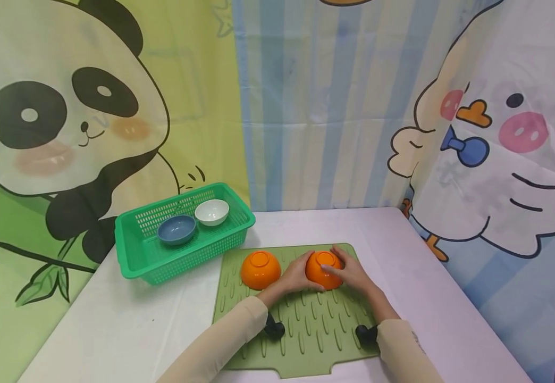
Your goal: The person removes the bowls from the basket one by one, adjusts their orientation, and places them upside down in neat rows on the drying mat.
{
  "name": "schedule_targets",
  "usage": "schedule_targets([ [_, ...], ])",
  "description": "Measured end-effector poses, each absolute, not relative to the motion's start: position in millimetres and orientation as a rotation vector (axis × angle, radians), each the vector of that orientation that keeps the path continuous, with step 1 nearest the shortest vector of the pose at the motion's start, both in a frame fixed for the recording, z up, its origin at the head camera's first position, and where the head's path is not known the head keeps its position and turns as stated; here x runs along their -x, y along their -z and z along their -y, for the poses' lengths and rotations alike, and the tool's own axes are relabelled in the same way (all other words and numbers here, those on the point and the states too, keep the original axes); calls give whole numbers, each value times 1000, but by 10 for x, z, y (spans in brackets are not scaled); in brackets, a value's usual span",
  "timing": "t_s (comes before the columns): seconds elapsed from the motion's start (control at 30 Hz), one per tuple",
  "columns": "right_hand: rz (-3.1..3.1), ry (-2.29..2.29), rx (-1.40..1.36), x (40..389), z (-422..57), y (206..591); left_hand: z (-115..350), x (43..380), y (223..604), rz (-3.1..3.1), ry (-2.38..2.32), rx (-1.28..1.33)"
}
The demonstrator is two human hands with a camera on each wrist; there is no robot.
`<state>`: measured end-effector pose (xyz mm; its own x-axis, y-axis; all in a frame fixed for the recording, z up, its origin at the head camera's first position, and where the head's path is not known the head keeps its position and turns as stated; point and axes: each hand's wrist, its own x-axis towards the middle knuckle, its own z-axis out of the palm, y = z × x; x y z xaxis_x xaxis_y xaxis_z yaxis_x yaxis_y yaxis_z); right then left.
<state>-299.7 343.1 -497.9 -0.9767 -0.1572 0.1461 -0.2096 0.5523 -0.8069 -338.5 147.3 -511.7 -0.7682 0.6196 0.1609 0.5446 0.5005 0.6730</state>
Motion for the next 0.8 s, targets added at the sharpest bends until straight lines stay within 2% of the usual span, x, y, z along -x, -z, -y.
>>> schedule_targets([
  [0.23,2715,-1440,-327,3033,-3406,4994,-1430,3400,5101,-2595,-1163,-1059],
  [0.37,2708,-1463,-324,3042,-3409,5021,-1380,3386,4966,-2600,-1299,-1145],
  [0.47,2702,-1471,-336,3050,-3421,5038,-1249,3413,4645,-2612,-1517,-1265],
  [0.6,2701,-1477,-326,3042,-3451,5037,-848,3619,3966,-2520,-1963,-1330],
  [0.7,2688,-1495,-330,3011,-3464,5007,-368,3937,3518,-2412,-2315,-1172],
  [0.8,2665,-1528,-354,2947,-3438,4932,245,4320,3338,-2309,-2620,-879],
])
